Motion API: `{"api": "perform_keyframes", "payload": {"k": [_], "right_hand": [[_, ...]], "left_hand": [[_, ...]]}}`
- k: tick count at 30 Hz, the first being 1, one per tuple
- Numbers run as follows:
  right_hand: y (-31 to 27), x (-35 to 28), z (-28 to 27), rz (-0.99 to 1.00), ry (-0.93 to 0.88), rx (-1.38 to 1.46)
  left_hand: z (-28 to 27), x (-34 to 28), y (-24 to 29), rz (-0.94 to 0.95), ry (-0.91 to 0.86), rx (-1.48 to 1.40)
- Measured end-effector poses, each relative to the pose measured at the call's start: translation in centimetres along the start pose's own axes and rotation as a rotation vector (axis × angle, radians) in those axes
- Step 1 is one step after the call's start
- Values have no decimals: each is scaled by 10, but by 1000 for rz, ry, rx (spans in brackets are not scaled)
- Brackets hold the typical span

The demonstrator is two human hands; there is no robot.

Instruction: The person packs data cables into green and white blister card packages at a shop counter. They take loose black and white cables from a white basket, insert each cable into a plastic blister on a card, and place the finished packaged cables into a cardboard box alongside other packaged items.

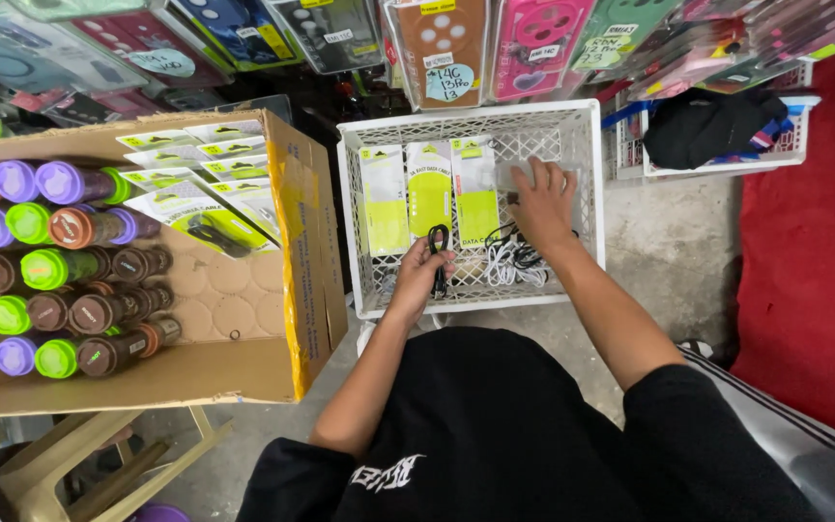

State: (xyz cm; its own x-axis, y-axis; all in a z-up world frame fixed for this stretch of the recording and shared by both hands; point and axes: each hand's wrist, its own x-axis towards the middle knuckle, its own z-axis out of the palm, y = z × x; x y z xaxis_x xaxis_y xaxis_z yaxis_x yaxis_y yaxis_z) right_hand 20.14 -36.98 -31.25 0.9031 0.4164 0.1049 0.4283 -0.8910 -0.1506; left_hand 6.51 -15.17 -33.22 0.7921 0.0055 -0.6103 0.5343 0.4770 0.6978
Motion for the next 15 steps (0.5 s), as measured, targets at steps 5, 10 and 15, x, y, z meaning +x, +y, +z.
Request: {"api": "perform_keyframes", "payload": {"k": [5,10,15], "right_hand": [[35,-12,23,-112,28,-144],[45,-16,4,-94,18,-100],[53,-19,-6,-136,17,-160]], "left_hand": [[-6,6,-1,34,-3,-45],[-5,6,0,20,-5,-62],[-7,12,-9,32,-10,-61]]}}
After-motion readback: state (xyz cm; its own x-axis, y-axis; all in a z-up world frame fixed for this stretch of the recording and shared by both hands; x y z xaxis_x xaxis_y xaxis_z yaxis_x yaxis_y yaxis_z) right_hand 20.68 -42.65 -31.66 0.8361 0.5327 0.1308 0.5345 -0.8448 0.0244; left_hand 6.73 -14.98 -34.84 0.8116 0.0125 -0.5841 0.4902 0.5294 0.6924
